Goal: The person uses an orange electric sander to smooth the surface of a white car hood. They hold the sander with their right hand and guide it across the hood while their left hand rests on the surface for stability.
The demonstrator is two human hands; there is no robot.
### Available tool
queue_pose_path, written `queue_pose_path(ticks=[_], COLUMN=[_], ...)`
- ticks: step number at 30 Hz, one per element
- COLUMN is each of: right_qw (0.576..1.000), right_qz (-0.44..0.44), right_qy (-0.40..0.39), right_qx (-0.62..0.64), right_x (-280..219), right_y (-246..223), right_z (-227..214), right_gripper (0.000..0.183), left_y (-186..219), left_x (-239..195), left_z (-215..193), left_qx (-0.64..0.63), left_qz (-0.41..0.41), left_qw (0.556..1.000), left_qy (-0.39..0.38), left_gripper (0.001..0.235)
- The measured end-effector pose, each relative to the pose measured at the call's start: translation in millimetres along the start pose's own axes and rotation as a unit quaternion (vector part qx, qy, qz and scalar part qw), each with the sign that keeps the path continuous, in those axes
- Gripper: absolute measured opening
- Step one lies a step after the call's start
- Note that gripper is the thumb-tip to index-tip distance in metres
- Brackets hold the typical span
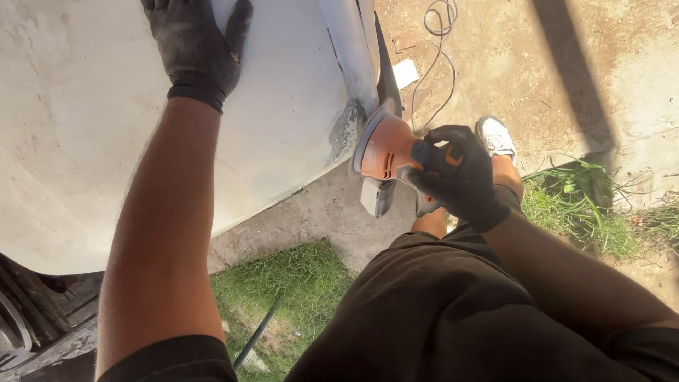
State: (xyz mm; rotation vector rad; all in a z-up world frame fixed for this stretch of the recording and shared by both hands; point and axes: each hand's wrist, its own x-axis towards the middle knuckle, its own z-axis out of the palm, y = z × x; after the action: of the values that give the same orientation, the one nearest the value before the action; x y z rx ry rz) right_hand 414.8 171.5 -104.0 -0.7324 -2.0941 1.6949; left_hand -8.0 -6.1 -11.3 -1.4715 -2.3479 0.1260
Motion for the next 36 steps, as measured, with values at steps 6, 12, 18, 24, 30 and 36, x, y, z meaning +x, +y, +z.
queue_pose_path(ticks=[6, 12, 18, 24, 30, 36], right_qw=[0.998, 0.961, 0.987, 0.998, 0.996, 0.921], right_qz=[-0.038, 0.034, 0.045, 0.019, -0.039, 0.138], right_qy=[-0.056, -0.271, -0.152, 0.032, -0.082, -0.363], right_qx=[-0.014, 0.043, -0.015, 0.054, 0.002, -0.024], right_x=[107.1, 208.5, 58.9, -16.7, 135.8, 196.3], right_y=[2.2, 3.4, -6.7, 13.8, -2.6, -2.2], right_z=[-36.5, -43.3, -27.6, 14.4, -43.3, -45.1], right_gripper=[0.054, 0.031, 0.062, 0.062, 0.042, 0.06], left_y=[2.8, 1.7, -0.6, -3.5, 1.5, 3.7], left_x=[3.7, 4.5, 5.1, 3.1, 5.3, 6.9], left_z=[-7.2, -3.5, -5.4, -0.7, -10.5, -11.1], left_qx=[-0.098, -0.094, -0.091, -0.093, -0.105, -0.093], left_qz=[-0.014, -0.057, -0.038, -0.072, -0.019, -0.009], left_qw=[0.995, 0.99, 0.994, 0.989, 0.994, 0.995], left_qy=[-0.02, -0.087, -0.05, -0.086, -0.026, -0.032], left_gripper=[0.072, 0.081, 0.081, 0.084, 0.069, 0.074])
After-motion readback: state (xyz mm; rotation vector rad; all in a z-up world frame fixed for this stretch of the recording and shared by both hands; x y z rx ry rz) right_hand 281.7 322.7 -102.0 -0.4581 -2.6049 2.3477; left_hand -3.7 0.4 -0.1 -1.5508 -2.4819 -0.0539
